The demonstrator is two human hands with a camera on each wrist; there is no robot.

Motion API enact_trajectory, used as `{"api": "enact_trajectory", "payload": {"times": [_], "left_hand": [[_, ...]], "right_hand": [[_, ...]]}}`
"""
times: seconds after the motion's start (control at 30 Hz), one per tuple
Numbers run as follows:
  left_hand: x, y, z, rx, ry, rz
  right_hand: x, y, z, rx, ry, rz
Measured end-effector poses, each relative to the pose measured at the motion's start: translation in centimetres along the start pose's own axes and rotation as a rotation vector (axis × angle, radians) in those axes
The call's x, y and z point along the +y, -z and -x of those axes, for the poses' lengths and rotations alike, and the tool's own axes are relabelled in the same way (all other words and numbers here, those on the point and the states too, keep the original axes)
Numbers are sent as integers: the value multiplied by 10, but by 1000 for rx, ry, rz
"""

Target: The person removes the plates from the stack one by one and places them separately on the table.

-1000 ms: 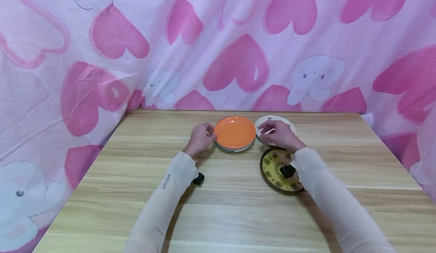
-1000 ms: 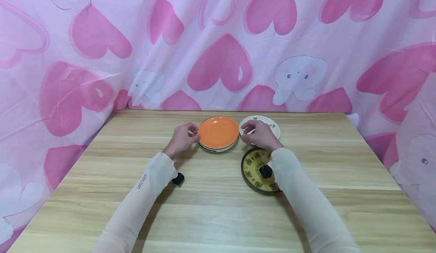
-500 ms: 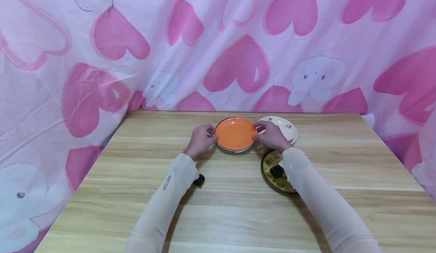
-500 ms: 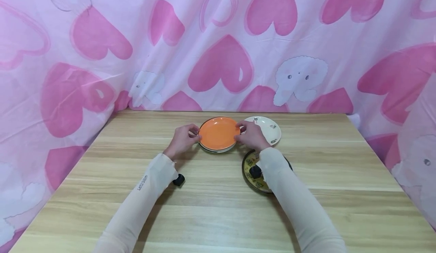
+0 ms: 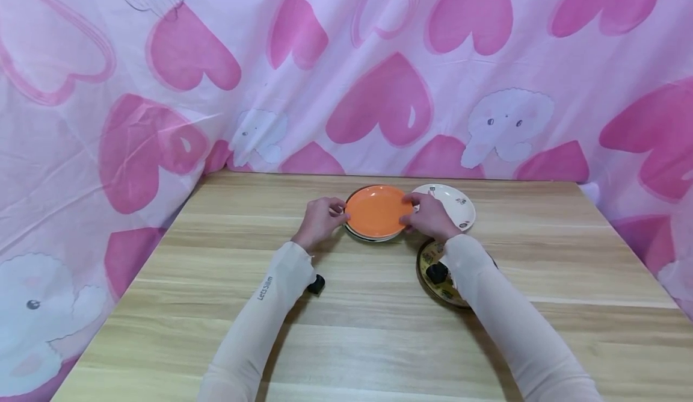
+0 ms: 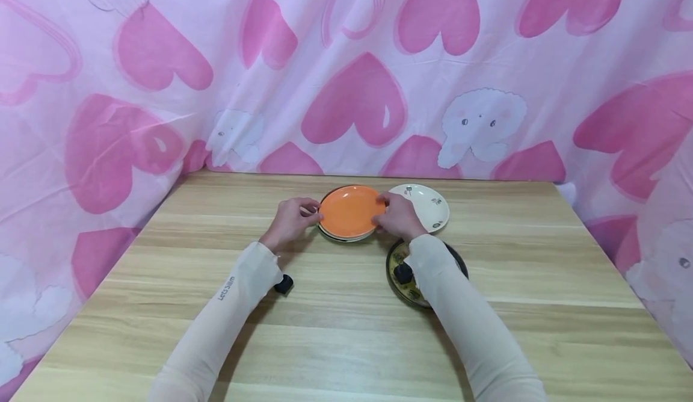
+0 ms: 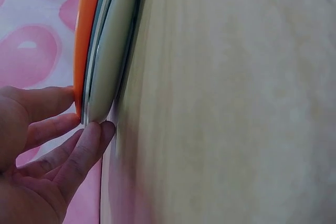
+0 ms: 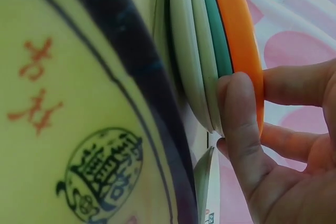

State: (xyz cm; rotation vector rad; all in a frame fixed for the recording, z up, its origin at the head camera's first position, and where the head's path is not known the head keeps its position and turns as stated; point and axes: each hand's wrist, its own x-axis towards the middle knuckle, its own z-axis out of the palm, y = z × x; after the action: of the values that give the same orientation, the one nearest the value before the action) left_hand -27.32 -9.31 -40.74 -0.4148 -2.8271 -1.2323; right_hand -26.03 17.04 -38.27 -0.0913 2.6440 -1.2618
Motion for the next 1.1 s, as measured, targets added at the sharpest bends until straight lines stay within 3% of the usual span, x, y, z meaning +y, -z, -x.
{"api": "enact_trajectory", "payload": {"times": [0.47, 0.87, 1.1], "left_hand": [[6, 2, 0, 3, 29, -20], [9, 2, 2, -34, 108, -19], [11, -2, 2, -33, 114, -22]], "right_hand": [[-2, 8, 4, 15, -27, 3], [6, 9, 9, 26, -70, -205], [10, 10, 15, 2, -50, -315]]}}
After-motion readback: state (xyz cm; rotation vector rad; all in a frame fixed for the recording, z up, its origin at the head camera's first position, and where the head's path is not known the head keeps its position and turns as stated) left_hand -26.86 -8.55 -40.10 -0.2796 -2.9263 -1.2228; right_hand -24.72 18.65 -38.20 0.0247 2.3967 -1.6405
